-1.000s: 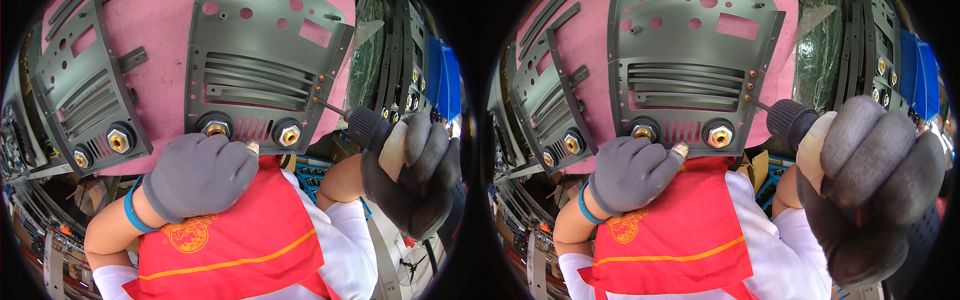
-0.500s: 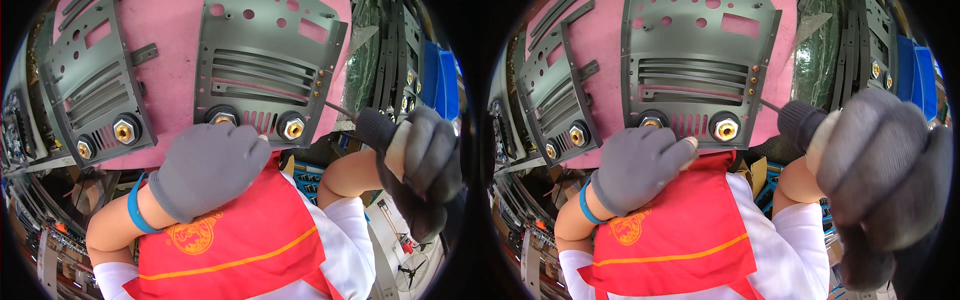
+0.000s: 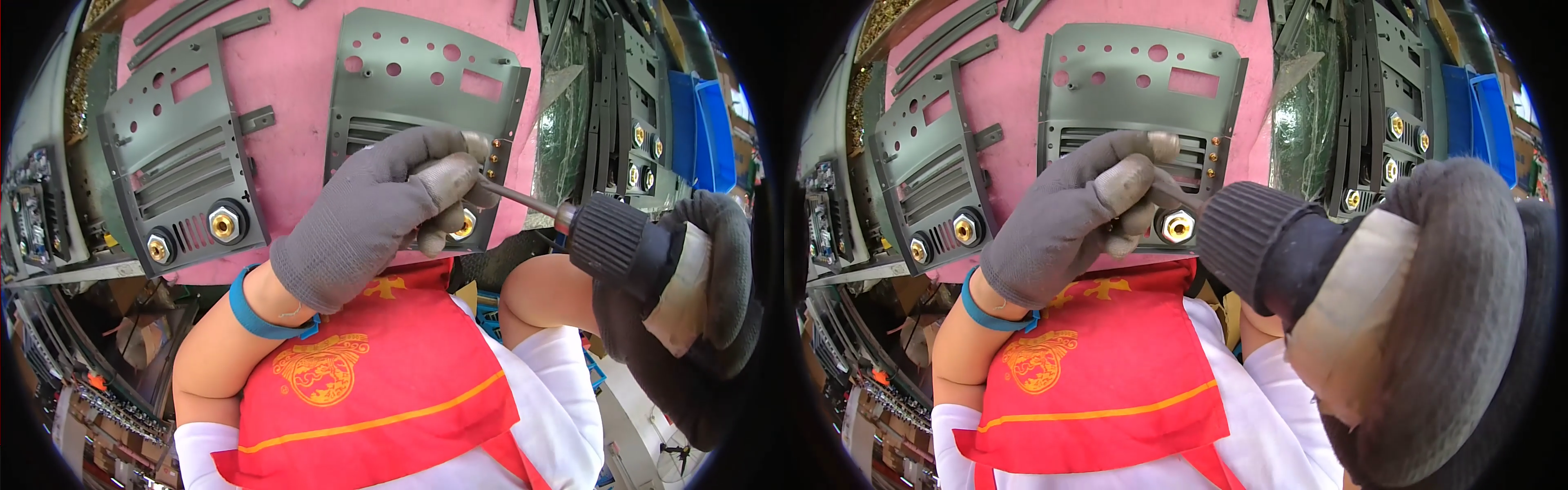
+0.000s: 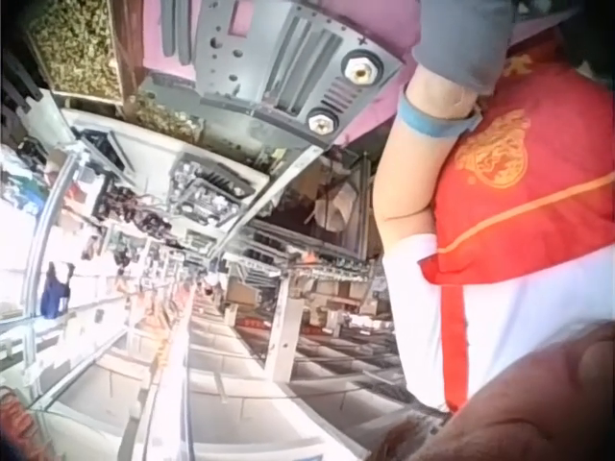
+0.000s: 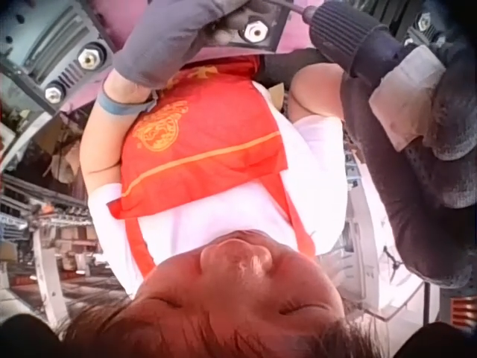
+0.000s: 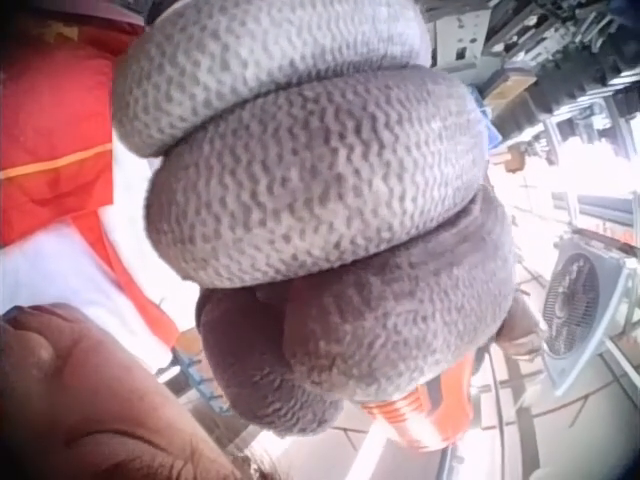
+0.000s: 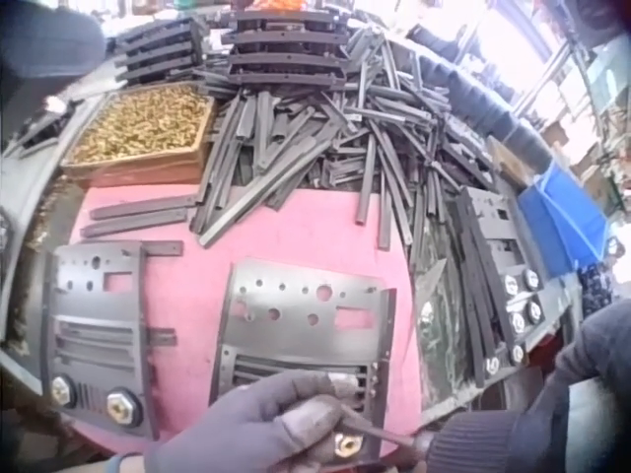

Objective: Manually assemble metal panels by inserting screws and using an electric screwdriver to secure components in an industrial workshop.

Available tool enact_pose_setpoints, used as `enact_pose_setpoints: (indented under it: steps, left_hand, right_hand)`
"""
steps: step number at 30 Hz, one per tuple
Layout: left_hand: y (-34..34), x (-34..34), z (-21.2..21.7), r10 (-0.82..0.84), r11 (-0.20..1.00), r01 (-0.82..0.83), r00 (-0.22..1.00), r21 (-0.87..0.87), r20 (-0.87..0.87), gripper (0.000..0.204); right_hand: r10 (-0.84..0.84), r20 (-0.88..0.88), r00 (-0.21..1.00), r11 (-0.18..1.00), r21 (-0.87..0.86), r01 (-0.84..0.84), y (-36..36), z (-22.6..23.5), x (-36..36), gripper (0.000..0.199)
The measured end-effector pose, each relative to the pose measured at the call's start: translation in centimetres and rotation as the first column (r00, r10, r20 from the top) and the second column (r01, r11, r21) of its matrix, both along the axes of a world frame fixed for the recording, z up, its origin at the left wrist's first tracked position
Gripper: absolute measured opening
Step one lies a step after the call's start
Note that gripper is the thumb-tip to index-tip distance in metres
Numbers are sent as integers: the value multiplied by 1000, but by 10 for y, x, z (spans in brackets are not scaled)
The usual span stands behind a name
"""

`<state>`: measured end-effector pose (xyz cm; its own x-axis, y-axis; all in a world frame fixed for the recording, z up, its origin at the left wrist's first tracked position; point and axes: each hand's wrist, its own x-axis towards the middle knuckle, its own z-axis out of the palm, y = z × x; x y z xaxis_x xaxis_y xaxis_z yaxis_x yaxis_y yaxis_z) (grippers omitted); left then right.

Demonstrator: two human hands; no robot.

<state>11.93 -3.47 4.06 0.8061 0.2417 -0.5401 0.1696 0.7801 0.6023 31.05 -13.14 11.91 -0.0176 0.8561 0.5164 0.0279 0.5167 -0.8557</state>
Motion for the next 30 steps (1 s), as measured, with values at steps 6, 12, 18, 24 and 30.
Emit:
enact_pose_setpoints:
  steps: [6, 12, 18, 24, 30]
  left_hand:
    - [-2, 1, -6, 121, 973, -106, 991, -206, 62, 55]
    - [0, 3, 2, 31, 990, -38, 998, -138, -52, 59]
    - [3, 1, 9, 0, 978, -10, 999, -209, -47, 60]
    - [-8, -2, -7, 128, 917, -68, 983, -394, 128, 48]
    - [-5, -2, 5, 59, 959, -53, 998, -278, 13, 60]
  right_hand:
    - [-10, 0, 1000, 1000, 16, 10, 5, 6, -8, 30]
    - [-29, -6, 1000, 1000, 9, 29, 14, 2, -17, 29]
    - [-37, -22, 999, 999, 3, 37, 3, 10, -11, 27]
    - [-49, -39, 998, 999, -7, 48, -4, 11, -7, 26]
    - [-70, -52, 996, 997, -16, 69, 2, 7, -16, 26]
